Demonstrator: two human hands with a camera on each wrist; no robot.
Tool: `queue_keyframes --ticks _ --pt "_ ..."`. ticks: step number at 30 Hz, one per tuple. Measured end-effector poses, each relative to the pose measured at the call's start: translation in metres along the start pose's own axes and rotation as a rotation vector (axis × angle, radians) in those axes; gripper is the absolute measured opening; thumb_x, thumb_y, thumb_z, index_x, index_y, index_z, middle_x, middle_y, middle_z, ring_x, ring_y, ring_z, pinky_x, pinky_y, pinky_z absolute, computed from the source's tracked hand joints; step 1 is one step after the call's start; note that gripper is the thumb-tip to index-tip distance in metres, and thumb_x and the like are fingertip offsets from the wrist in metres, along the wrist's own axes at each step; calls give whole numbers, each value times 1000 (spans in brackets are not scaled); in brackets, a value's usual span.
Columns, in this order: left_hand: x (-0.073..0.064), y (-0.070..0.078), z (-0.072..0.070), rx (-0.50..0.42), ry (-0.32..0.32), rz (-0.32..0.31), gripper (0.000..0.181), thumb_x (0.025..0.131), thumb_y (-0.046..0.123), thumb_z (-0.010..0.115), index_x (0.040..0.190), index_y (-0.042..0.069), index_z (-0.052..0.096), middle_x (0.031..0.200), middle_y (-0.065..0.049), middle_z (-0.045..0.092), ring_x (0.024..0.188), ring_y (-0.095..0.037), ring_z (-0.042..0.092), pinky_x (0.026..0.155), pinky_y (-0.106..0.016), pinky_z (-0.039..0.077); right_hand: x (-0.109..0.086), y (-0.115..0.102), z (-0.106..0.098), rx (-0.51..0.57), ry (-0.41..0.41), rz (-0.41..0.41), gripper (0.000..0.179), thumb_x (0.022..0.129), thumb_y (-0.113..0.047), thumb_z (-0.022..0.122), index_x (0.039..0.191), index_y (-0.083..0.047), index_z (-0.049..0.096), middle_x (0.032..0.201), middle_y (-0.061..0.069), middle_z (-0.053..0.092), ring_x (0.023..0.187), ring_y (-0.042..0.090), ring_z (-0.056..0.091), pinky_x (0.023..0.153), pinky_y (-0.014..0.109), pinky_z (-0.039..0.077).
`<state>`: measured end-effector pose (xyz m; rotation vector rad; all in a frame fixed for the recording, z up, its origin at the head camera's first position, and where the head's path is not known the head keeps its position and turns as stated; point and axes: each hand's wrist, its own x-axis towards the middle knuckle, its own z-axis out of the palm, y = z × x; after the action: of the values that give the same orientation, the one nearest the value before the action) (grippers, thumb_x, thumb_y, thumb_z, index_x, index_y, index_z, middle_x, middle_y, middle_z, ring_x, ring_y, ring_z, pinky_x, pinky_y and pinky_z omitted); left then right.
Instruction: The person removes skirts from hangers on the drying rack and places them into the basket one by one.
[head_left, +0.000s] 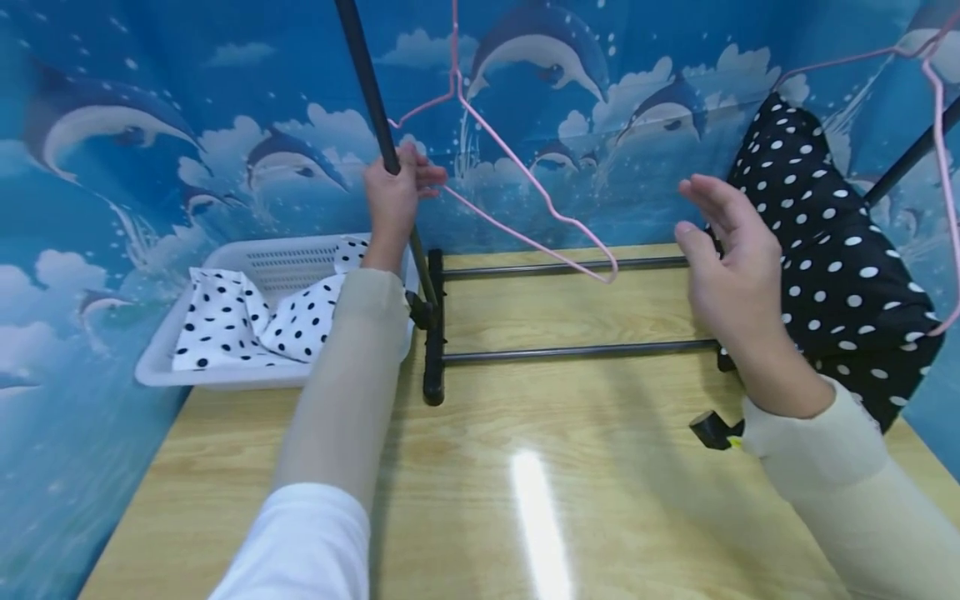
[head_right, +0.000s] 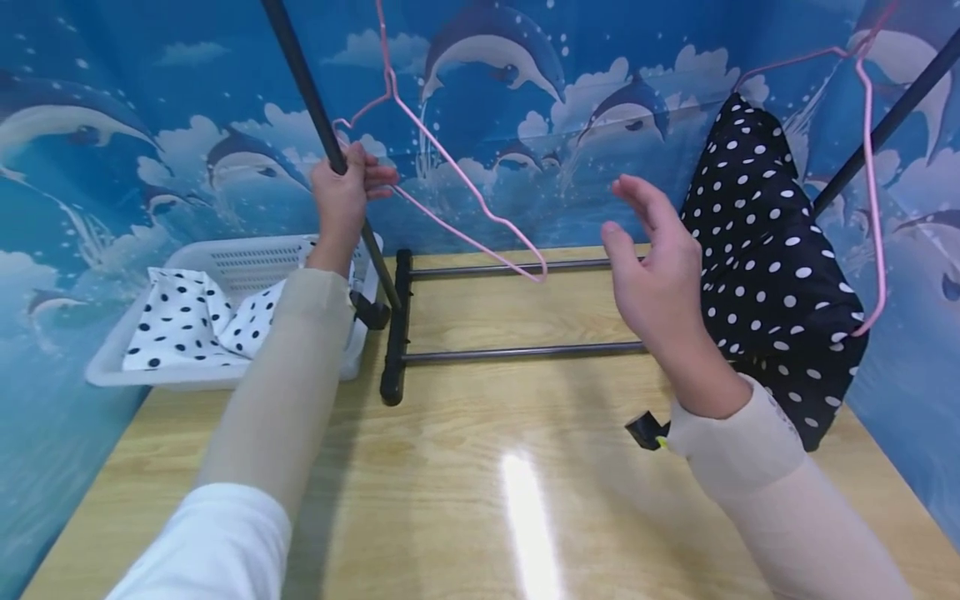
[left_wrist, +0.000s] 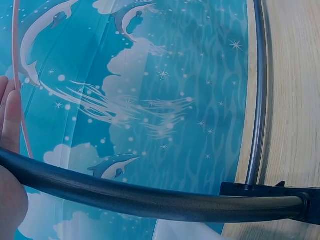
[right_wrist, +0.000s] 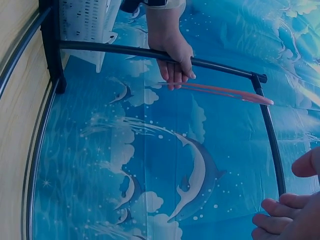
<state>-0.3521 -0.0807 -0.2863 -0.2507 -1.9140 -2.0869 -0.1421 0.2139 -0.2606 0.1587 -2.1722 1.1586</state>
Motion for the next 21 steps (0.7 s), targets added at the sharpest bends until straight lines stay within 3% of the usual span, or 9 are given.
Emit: queue_keyframes --ticks 5,15,21 --pt "0 0 -1 -11 -4 2 37 100 39 50 95 5 63 91 -10 73 85 -18 72 76 -30 58 2 2 -3 -31 22 -7 39 101 -10 47 139 -5 48 140 9 53 133 8 44 112 26 32" --pt "-5 8 0 1 -12 -1 46 101 38 48 108 -5 60 91 -11 73 85 -18 71 78 -32 58 5 1 -10 -46 36 -24 39 100 -9 48 139 -4 49 140 11 52 133 8 44 113 25 30" --pt "-2 1 -1 -9 -4 4 36 101 37 49 97 3 63 90 -10 73 83 -18 72 76 -30 58 8 1 -16 -91 36 -11 41 100 -11 49 141 -5 47 142 10 51 134 6 41 114 24 26"
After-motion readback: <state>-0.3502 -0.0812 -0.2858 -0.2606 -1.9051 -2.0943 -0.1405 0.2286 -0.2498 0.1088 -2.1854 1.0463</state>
